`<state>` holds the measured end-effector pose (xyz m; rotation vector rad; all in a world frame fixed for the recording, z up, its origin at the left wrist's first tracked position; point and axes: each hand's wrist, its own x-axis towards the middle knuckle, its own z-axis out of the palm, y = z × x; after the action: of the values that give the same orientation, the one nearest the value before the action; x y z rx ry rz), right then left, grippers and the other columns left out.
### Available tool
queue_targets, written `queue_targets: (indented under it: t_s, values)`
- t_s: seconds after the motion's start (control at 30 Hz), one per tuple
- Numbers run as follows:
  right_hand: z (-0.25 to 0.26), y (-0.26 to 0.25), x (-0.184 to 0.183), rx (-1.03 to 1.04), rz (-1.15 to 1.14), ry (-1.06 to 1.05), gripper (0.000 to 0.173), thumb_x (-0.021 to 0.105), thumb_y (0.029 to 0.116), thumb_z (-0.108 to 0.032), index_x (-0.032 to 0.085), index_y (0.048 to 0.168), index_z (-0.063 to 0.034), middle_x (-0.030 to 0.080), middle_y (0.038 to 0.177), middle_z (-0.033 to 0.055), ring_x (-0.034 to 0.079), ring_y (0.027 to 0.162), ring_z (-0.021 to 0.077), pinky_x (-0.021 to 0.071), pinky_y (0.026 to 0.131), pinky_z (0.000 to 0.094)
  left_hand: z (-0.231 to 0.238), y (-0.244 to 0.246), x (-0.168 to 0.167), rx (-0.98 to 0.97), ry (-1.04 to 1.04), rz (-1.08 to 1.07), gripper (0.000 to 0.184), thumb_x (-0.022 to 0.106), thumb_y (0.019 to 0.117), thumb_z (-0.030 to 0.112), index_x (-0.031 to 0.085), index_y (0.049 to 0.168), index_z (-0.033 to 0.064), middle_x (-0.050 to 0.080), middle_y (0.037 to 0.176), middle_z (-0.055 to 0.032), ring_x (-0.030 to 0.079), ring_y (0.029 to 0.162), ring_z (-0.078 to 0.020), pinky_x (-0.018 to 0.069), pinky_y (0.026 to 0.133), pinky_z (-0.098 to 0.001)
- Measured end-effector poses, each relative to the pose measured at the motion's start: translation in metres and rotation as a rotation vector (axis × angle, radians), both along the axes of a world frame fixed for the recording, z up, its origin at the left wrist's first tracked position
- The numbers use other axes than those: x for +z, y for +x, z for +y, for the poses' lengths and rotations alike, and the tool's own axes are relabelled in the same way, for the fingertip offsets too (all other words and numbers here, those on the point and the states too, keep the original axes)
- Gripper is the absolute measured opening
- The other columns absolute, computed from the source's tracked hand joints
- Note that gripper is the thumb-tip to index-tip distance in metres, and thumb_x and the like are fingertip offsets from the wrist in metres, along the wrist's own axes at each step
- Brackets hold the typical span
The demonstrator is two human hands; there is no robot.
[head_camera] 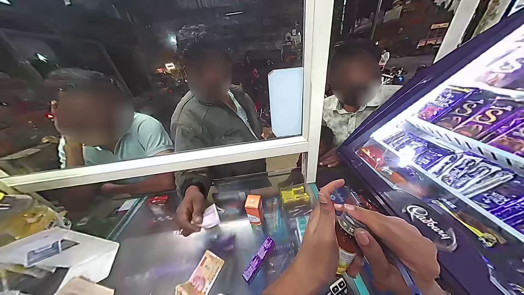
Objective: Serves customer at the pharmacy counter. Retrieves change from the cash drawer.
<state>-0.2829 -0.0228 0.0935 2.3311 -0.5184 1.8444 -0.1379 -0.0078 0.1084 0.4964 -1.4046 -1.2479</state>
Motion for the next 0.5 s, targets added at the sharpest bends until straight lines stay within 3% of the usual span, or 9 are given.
queue_targets:
  t_s: [0.2,0.27,0.33,0.4,0.43,0.47,0.5]
  values:
    - [0.002,-0.003,0.006,-0.077,0.110,-0.090,0.028,0.053,0.1075,-0.025,0.065,0.120,-0.0036,0.074,0.109,0.0044,0.068,0.101,-0.0012,0.0516,0.088,0.0113,-0.003,0.007,-0.001,0.053,-0.076,-0.115,0.059,0.017,0.1124,0.036,0.045,0.144,-0.0056,0.055,0.133,-0.0124,0.055,0.113,0.0013,0.0457,0.098,-0.0180]
    - [0.001,-0.001,0.003,-0.023,0.090,-0.009,0.031,0.057,0.1059,-0.029,0.064,0.126,-0.0062,0.074,0.113,0.0021,0.067,0.100,-0.0036,0.0521,0.087,0.0101,-0.005,0.005,-0.002,0.068,-0.067,-0.083,0.060,0.016,0.1121,0.038,0.047,0.141,-0.0049,0.058,0.118,-0.0065,0.057,0.098,0.0040,0.0494,0.088,-0.0156]
    - [-0.001,0.001,0.001,0.050,0.063,0.124,0.038,0.062,0.1029,-0.036,0.060,0.134,-0.0138,0.071,0.113,-0.0016,0.062,0.086,-0.0065,0.0497,0.077,0.0072,-0.007,0.000,-0.003,0.126,-0.064,-0.013,0.063,0.016,0.1115,0.044,0.045,0.138,-0.0050,0.059,0.102,-0.0028,0.059,0.081,0.0039,0.0534,0.075,-0.0163]
    - [-0.004,0.008,-0.001,0.111,0.007,0.275,0.038,0.064,0.1017,-0.037,0.059,0.135,-0.0194,0.070,0.104,-0.0057,0.056,0.071,-0.0090,0.0457,0.063,0.0062,-0.011,0.005,-0.002,0.230,-0.097,-0.044,0.064,0.018,0.1117,0.043,0.037,0.143,-0.0092,0.061,0.106,-0.0094,0.063,0.087,-0.0012,0.0560,0.081,-0.0226]
    - [-0.008,0.011,-0.001,0.117,-0.035,0.340,0.037,0.066,0.0999,-0.036,0.061,0.132,-0.0181,0.070,0.098,-0.0085,0.053,0.068,-0.0113,0.0446,0.061,0.0053,-0.015,0.010,0.001,0.313,-0.113,-0.116,0.059,0.021,0.1121,0.038,0.034,0.145,-0.0092,0.062,0.101,-0.0108,0.064,0.085,-0.0047,0.0565,0.080,-0.0259]
    - [-0.014,0.016,-0.003,0.103,-0.079,0.391,0.038,0.069,0.0972,-0.034,0.064,0.128,-0.0126,0.068,0.091,-0.0100,0.049,0.064,-0.0132,0.0425,0.058,0.0045,-0.017,0.018,0.005,0.397,-0.127,-0.242,0.055,0.028,0.1122,0.033,0.030,0.149,-0.0083,0.063,0.100,-0.0121,0.064,0.086,-0.0095,0.0561,0.081,-0.0295]
    - [-0.023,0.022,-0.007,0.055,-0.092,0.428,0.040,0.071,0.0947,-0.033,0.065,0.123,-0.0053,0.065,0.086,-0.0088,0.046,0.062,-0.0128,0.0407,0.057,0.0051,-0.018,0.031,0.010,0.473,-0.119,-0.421,0.056,0.036,0.1114,0.032,0.029,0.152,-0.0060,0.065,0.107,-0.0162,0.066,0.094,-0.0178,0.0561,0.086,-0.0359]
